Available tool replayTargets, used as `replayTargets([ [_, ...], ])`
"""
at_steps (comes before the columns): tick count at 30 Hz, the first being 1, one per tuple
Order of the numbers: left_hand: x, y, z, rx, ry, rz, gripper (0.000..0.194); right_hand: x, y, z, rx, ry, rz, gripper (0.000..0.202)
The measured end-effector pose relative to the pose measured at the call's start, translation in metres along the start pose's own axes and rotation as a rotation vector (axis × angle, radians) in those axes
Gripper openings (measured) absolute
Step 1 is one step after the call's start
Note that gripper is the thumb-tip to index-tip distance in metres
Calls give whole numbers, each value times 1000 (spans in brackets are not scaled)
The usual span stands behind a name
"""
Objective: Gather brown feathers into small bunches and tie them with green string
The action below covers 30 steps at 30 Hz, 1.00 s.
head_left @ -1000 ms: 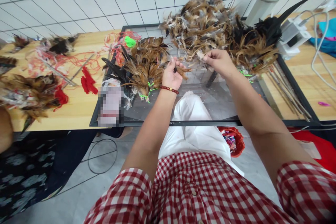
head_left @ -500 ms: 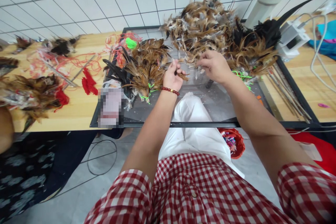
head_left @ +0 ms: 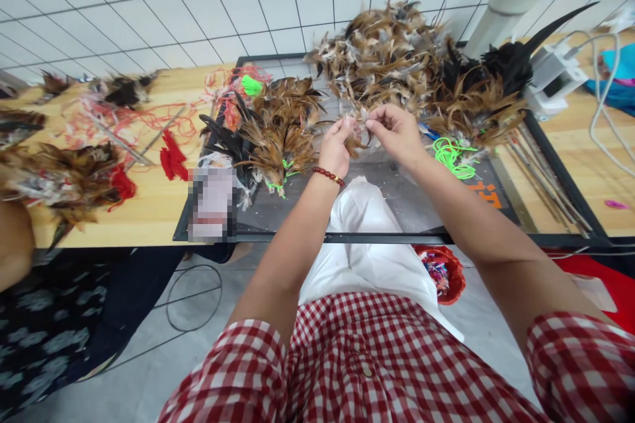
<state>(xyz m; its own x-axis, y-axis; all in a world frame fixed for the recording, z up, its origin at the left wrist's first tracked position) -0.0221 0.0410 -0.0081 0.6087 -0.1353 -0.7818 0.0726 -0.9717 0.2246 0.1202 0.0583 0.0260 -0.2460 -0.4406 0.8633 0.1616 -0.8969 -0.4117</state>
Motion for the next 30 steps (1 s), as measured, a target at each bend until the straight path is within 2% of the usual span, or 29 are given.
replayTargets([
  [3, 4, -4, 0, 17, 0, -38, 12, 0, 1, -9, 35, -152, -94, 48],
  [9, 6, -4, -2, 69, 13, -76, 6, -4, 5, -15, 41, -159, -182, 33],
  [13, 6, -2, -4, 103, -14, -58, 10, -6, 4, -13, 51, -102, -158, 33],
  [17, 8, 0, -5, 87, -114, -42, 21, -2, -2, -1, 18, -96, -63, 35],
  [21, 7, 8, -15, 198, -251, -35, 27, 8, -5, 8, 56, -148, 9, 42],
  [26, 6, 15, -25, 327, -319, -57, 38, 15, 0, 7, 74, -139, -25, 49],
  [30, 5, 12, -22, 276, -303, -70, 38, 3, -5, 7, -5, -93, -30, 51],
])
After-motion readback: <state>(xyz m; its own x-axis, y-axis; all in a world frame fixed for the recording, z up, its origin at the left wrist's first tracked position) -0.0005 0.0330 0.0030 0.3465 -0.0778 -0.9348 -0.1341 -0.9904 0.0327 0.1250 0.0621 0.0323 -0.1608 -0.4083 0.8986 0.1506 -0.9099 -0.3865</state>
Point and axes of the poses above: each hand's wrist, its own y-axis away from the middle knuckle, its own z-axis out of the back of the hand, x = y × z, the point moved 5 cm from there along -y, towards the middle knuckle, and after that the axes turned 2 degrees about x, right-handed, at the moved point
